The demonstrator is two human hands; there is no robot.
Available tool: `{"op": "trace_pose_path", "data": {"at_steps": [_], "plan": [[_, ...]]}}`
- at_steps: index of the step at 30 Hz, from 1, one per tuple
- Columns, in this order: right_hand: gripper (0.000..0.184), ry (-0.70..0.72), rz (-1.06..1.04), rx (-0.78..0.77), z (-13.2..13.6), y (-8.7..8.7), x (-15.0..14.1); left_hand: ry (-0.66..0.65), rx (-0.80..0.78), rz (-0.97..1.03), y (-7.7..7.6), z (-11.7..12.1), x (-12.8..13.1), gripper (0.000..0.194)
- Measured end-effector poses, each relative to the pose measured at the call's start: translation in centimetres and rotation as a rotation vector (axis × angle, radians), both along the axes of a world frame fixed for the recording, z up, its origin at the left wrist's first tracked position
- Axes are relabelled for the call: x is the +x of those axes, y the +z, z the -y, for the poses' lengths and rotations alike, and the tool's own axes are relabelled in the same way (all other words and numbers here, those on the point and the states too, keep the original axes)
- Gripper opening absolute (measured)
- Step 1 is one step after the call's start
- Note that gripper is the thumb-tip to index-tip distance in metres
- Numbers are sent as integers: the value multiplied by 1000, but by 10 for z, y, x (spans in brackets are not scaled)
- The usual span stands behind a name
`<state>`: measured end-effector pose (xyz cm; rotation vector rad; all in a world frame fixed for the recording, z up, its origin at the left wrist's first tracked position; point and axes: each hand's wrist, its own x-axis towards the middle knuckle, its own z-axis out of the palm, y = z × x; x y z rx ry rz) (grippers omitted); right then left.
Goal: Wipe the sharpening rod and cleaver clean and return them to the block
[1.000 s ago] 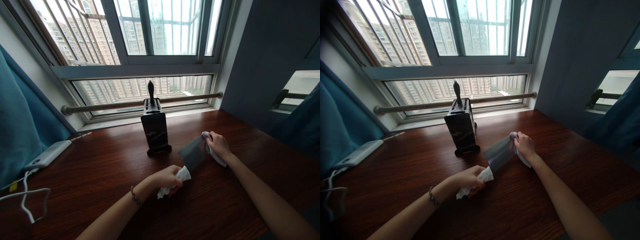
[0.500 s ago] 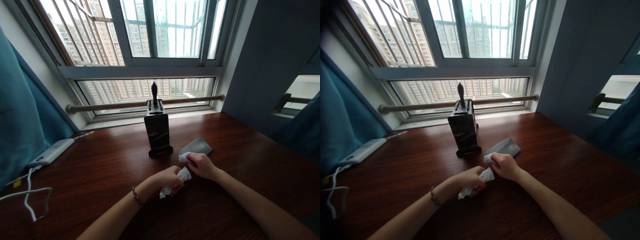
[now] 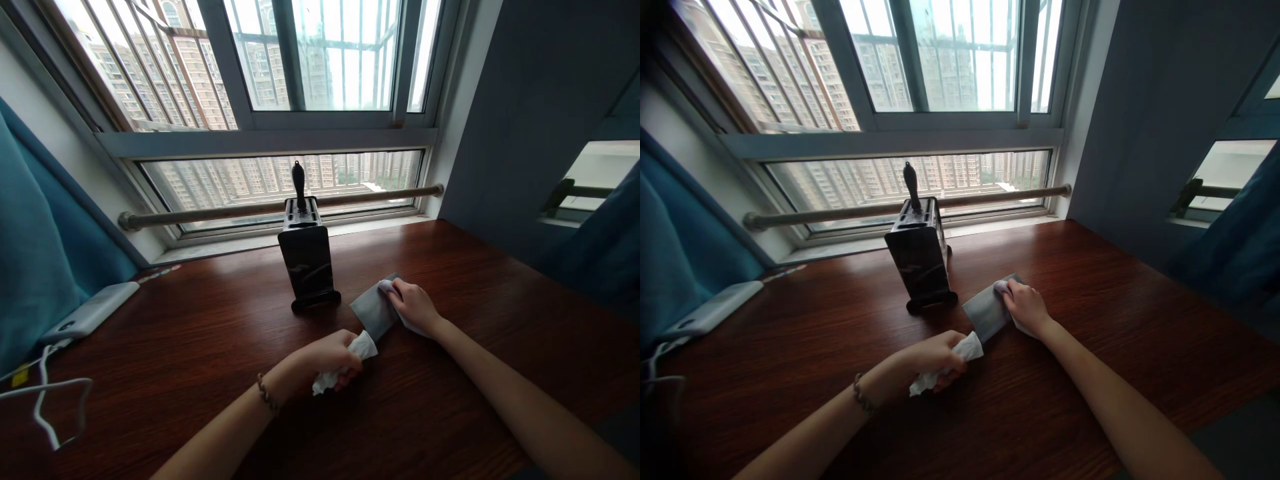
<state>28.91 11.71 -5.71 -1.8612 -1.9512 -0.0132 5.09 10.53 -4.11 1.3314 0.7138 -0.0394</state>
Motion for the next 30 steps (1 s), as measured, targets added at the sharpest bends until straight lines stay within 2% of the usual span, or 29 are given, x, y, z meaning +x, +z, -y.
{"op": "trace_pose_path", "data": {"at_steps": [7,14,16,18,21,24,26,28,30], "plan": [[19,-205,84,-85,-11,0,21,-11,27,9,-8,-3,-3,14],[23,-413,175,-170,-18,0,45,-2,10,6,-1,1,-2,17],[22,-460,174,-150,-17,3,50,-1,3,2,1,1,-2,19],[20,-475,155,-49,-15,7,53,1,-2,-7,1,2,-2,21],[15,-325,50,234,-10,13,47,-4,3,-6,-1,1,-3,21],[13,-13,-104,399,1,14,23,0,14,-1,-1,1,-3,19],[13,201,-163,376,10,11,0,2,20,-7,1,2,-3,18],[11,414,-128,290,20,7,-22,-3,32,-16,4,3,-2,17],[9,547,-64,236,28,6,-38,-9,61,-24,7,4,-2,16]]}}
